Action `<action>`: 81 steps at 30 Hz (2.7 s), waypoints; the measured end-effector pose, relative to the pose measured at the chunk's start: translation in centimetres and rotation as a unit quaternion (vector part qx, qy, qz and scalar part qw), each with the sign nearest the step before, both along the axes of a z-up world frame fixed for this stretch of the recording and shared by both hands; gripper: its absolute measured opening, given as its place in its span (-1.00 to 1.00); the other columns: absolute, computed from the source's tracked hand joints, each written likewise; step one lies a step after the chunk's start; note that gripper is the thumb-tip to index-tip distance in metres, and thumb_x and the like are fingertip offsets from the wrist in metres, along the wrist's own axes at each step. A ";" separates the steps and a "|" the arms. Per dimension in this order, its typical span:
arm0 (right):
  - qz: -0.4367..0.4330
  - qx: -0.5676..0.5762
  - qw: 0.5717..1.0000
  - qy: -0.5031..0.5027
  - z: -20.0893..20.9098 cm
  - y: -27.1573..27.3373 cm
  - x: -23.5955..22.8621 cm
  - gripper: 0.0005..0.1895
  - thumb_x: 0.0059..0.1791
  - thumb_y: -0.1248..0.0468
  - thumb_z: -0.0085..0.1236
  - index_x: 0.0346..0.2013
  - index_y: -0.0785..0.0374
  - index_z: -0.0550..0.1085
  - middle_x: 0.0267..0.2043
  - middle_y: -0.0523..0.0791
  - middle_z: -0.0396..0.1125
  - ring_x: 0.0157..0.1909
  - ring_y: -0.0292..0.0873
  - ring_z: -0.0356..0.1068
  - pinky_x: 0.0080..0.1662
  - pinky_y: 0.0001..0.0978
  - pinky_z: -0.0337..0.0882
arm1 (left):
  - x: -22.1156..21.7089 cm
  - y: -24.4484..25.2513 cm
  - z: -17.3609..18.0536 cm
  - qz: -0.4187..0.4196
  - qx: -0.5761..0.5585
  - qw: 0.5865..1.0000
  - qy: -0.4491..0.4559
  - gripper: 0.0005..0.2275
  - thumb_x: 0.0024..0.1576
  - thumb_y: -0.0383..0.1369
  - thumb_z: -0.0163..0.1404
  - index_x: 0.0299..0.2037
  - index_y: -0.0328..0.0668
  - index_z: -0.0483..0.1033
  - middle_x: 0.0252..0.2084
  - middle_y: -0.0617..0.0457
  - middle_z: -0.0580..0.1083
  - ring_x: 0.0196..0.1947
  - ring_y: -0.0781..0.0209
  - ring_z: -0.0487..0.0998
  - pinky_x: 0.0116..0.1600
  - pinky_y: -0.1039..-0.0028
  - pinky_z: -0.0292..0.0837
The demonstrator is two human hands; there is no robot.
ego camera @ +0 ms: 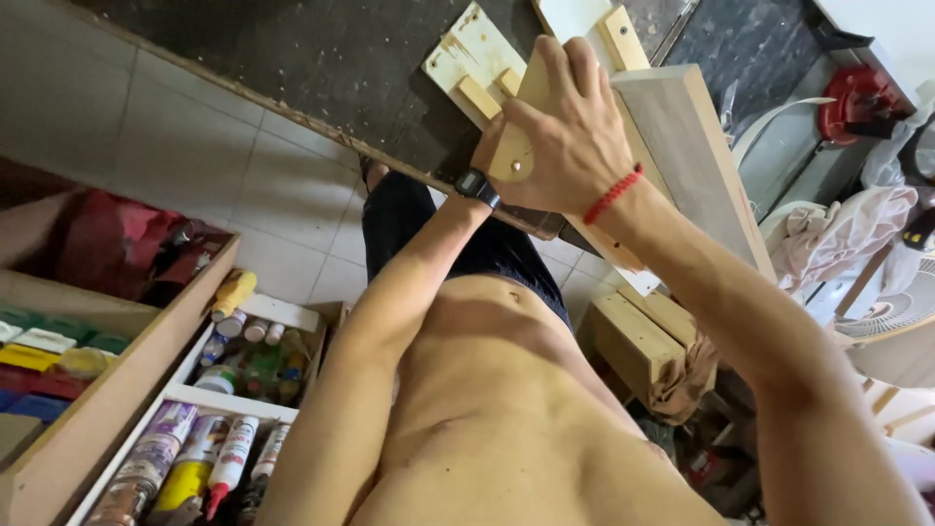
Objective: The person is applying edge banding to a wooden board by heating the adhesive with a clothes iron and then pressing it firmly with a wooden block to ensure a good bond.
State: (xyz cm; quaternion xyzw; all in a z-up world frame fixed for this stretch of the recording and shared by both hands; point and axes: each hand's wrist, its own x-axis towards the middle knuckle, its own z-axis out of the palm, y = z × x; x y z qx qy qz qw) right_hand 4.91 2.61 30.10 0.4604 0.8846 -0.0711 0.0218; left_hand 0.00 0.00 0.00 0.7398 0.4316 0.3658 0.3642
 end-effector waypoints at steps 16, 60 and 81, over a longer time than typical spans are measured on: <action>-0.098 -0.157 0.976 0.116 -0.8 1.6 2.4 -0.29 -0.16 -0.29 0.23 -0.05 0.25 0.59 0.25 0.25 0.14 0.29 0.36 -0.01 0.02 0.57 0.35 | -1.7 -0.3 6.5 -0.005 -0.090 0.995 -0.030 -0.59 0.11 0.00 0.05 0.04 -0.05 0.49 -0.04 -0.02 0.60 0.03 -0.02 0.59 0.11 0.10 0.51; -0.278 -0.362 0.869 0.192 1.5 -8.2 17.3 0.03 -0.17 -0.30 -0.06 0.28 0.52 0.38 0.30 0.18 0.39 -0.60 -0.17 0.22 -0.51 -0.31 0.33 | -3.4 -0.1 8.3 -0.007 -0.033 0.999 -0.006 -0.15 -0.20 0.26 0.42 0.03 -0.31 0.41 -0.01 -0.10 0.53 -0.05 -0.09 0.61 -0.01 0.14 0.56; -0.206 0.006 0.971 0.124 0.1 -16.8 15.2 -0.08 -0.24 -0.38 0.42 0.07 0.28 0.51 0.42 0.24 0.11 0.37 0.32 0.08 0.27 0.39 0.31 | -3.6 0.6 10.8 0.000 -0.062 0.997 -0.037 -0.26 -0.21 0.18 0.47 -0.10 -0.29 0.45 -0.19 -0.05 0.53 -0.20 -0.05 0.63 -0.18 0.21 0.53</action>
